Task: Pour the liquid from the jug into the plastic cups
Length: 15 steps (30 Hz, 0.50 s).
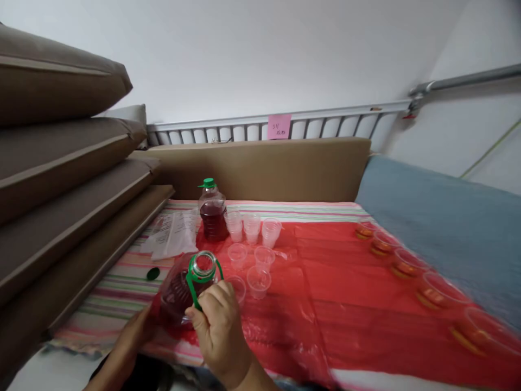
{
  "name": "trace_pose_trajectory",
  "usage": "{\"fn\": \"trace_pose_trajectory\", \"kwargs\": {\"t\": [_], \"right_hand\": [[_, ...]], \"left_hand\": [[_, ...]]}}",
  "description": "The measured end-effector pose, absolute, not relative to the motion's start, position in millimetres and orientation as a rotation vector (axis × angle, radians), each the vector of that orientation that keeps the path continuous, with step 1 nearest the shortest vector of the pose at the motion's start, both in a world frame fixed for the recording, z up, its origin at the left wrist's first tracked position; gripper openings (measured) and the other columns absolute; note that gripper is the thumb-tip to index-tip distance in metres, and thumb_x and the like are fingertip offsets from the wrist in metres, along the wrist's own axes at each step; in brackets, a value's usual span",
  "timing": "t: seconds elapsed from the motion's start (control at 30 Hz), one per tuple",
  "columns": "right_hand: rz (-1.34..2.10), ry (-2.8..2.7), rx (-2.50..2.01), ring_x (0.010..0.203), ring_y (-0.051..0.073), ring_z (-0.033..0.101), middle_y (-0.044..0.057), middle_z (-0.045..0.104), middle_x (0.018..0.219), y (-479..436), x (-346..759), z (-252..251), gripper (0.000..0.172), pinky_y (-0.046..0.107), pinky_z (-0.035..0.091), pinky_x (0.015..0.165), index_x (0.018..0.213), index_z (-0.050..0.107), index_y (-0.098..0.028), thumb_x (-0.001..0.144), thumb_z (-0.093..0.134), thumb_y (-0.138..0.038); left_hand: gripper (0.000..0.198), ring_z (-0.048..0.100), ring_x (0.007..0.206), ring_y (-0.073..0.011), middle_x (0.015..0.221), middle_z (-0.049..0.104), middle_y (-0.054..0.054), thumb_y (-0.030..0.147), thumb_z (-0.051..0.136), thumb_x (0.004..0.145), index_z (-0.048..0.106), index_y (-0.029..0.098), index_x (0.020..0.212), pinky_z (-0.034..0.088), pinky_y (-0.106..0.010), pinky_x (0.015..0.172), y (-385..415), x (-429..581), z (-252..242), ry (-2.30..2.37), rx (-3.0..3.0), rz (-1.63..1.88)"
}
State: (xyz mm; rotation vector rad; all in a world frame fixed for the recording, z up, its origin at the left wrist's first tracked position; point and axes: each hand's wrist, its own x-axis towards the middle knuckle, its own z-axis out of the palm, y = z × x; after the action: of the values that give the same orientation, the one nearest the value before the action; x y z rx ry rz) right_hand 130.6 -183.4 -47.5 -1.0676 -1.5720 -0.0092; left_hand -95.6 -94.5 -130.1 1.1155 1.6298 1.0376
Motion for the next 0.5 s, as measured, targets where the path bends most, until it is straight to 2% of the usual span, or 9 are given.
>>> {"fn": "trace_pose_trajectory", "kwargs": {"t": [0.1,0.17,0.27,0.4,0.5], "right_hand": [[0.005,-1.556,-1.053,0.072,0.018,0.047,0.002,0.052,0.069,-184.1,135.8,-46.7,0.031,0.032,0.036,0.068,0.07,0.046,-0.021,0.099,0.039,-0.029],[-0.005,-1.558,-1.036,0.072,0.018,0.046,0.001,0.051,0.068,-182.7,139.3,-47.4,0.029,0.032,0.036,0.068,0.071,0.046,-0.021,0.099,0.041,-0.026],[-0.019,-1.572,-0.999,0.071,0.018,0.046,0.001,0.05,0.069,-178.7,141.9,-49.3,0.026,0.032,0.036,0.068,0.072,0.046,-0.022,0.098,0.044,-0.023],[-0.034,-1.576,-0.964,0.07,0.018,0.046,0.0,0.051,0.069,-177.4,141.9,-51.4,0.023,0.031,0.037,0.067,0.074,0.047,-0.022,0.096,0.046,-0.02],[-0.039,-1.572,-0.957,0.07,0.018,0.047,0.0,0.052,0.07,-180.8,142.8,-52.8,0.021,0.031,0.038,0.066,0.075,0.049,-0.022,0.096,0.046,-0.02]], "left_hand": [[0.059,0.051,0.125,-0.0366,0.12,0.064,-0.015,0.06,0.069,0.059,0.063,0.019,0.1,0.04,-0.05,0.105,-94.4,-97.9,-101.3,1.729,1.29,1.276],[0.056,0.051,0.125,-0.0333,0.123,0.063,-0.014,0.057,0.067,0.066,0.062,0.018,0.106,0.035,-0.048,0.109,-97.3,-95.3,-84.3,1.606,1.378,1.345],[0.049,0.058,0.115,-0.0279,0.113,0.068,-0.012,0.053,0.068,0.068,0.067,0.017,0.1,0.038,-0.041,0.107,-99.1,-82.8,-79.3,1.527,1.383,1.295],[0.05,0.067,0.096,-0.0276,0.1,0.073,-0.014,0.058,0.065,0.069,0.07,0.013,0.092,0.049,-0.042,0.092,-94.9,-66.8,-101.1,1.427,1.279,1.213],[0.055,0.069,0.094,-0.0264,0.101,0.074,-0.016,0.063,0.059,0.072,0.069,0.012,0.092,0.05,-0.04,0.09,-91.9,-66.6,-113.5,1.359,1.222,1.158]]}}
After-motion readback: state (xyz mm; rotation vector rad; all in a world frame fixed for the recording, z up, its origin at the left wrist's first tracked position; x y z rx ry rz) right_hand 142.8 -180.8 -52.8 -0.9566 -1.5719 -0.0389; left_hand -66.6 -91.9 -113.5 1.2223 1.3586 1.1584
